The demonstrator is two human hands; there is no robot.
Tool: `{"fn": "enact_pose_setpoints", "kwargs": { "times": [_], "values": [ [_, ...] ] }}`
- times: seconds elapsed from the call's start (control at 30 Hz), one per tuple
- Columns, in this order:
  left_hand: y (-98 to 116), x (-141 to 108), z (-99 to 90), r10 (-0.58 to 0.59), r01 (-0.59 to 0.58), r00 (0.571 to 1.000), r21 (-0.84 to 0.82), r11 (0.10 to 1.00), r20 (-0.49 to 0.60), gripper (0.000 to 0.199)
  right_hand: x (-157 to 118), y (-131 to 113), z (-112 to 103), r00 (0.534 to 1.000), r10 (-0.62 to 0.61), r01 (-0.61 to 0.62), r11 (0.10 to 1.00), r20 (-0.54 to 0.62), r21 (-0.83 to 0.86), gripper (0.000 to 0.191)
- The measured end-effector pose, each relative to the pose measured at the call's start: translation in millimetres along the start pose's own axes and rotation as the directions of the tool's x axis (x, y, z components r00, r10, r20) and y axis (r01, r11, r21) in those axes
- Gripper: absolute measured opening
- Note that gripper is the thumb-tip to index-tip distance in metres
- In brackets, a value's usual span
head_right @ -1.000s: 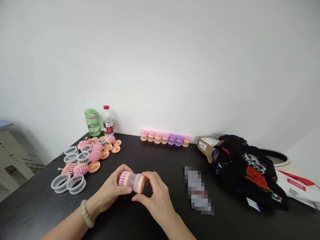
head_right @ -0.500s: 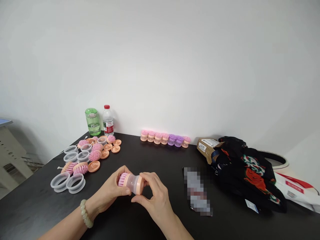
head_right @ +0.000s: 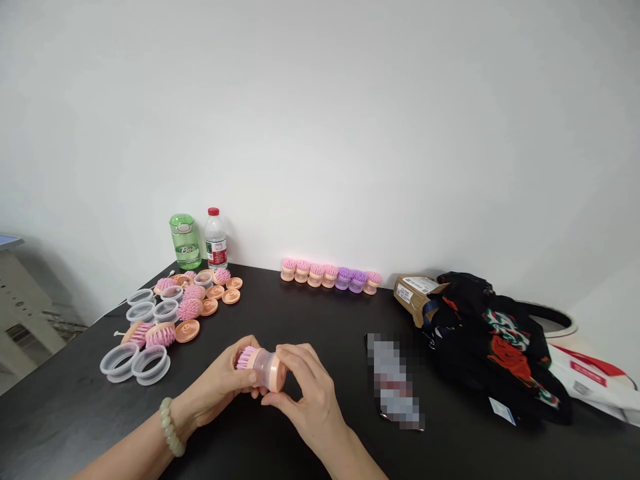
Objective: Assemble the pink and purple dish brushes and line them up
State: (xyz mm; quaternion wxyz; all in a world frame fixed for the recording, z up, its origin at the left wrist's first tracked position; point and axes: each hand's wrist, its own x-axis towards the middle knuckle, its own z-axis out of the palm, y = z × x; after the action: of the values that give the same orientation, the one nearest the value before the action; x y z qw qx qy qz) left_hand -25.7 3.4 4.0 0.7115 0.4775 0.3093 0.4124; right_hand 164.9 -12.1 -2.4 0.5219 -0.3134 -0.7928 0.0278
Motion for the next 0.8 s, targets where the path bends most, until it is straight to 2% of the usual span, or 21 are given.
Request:
{"fn": "enact_pose_setpoints", "kwargs": {
  "times": [0.1,0.17,0.2,0.23,0.3,0.33,0.37,0.4,0.47,0.53,0.63,0.7,0.8],
  "values": [
    [-1.0,-0.2,-1.6,0.051,-0.051,0.999,0.021,0.998,0.013,0.048,-0.5,-0.4,0.9,0.998,0.065,-0.065,0.998,-0.002,0.023,0.049],
    [-2.5,0.7,-3.6,0.103,-0.105,0.994,0.097,0.990,0.024,0.054,-1.6,-0.5,2.8,0.978,0.208,-0.209,0.977,0.030,0.049,0.048],
    [-3.5,1.4,-4.7,0.135,-0.139,0.990,0.149,0.979,0.035,0.057,-2.4,-0.4,4.3,0.948,0.309,-0.314,0.946,0.073,0.073,0.047],
    [-4.5,2.2,-5.8,0.173,-0.179,0.984,0.202,0.963,0.046,0.058,-3.5,-0.1,6.2,0.896,0.423,-0.437,0.893,0.136,0.108,0.047],
    [-6.2,3.7,-7.4,0.261,-0.268,0.963,0.285,0.920,0.063,0.059,-6.1,1.2,10.6,0.739,0.609,-0.668,0.717,0.289,0.199,0.052],
    [-6.8,4.2,-7.9,0.294,-0.300,0.954,0.308,0.903,0.067,0.058,-7.4,2.3,12.6,0.667,0.656,-0.743,0.623,0.353,0.245,0.053],
    [-7.1,4.5,-8.0,0.309,-0.313,0.949,0.320,0.894,0.066,0.057,-8.6,3.7,14.1,0.619,0.678,-0.785,0.552,0.396,0.283,0.055],
    [-7.1,4.5,-7.8,0.308,-0.309,0.950,0.322,0.895,0.055,0.056,-9.6,5.3,15.0,0.600,0.681,-0.800,0.513,0.421,0.310,0.057],
    [-6.2,4.0,-6.6,0.274,-0.266,0.961,0.307,0.914,0.017,0.054,-10.4,8.7,14.2,0.626,0.654,-0.780,0.524,0.425,0.343,0.062],
    [-4.5,3.0,-5.2,0.239,-0.217,0.970,0.285,0.934,-0.045,0.053,-9.7,11.5,11.1,0.689,0.617,-0.724,0.589,0.379,0.358,0.065],
    [-1.9,1.9,-4.0,0.225,-0.185,0.966,0.264,0.947,-0.130,0.051,-7.6,12.9,6.5,0.790,0.562,-0.613,0.716,0.246,0.334,0.057],
    [-1.1,1.6,-4.4,0.226,-0.182,0.963,0.266,0.947,-0.146,0.050,-6.6,11.7,5.8,0.836,0.506,-0.548,0.791,0.211,0.272,0.060],
    [-1.3,1.8,-5.8,0.239,-0.194,0.963,0.293,0.936,-0.126,0.050,-5.9,8.3,7.2,0.875,0.436,-0.473,0.863,0.209,0.180,0.055]
  ]
}}
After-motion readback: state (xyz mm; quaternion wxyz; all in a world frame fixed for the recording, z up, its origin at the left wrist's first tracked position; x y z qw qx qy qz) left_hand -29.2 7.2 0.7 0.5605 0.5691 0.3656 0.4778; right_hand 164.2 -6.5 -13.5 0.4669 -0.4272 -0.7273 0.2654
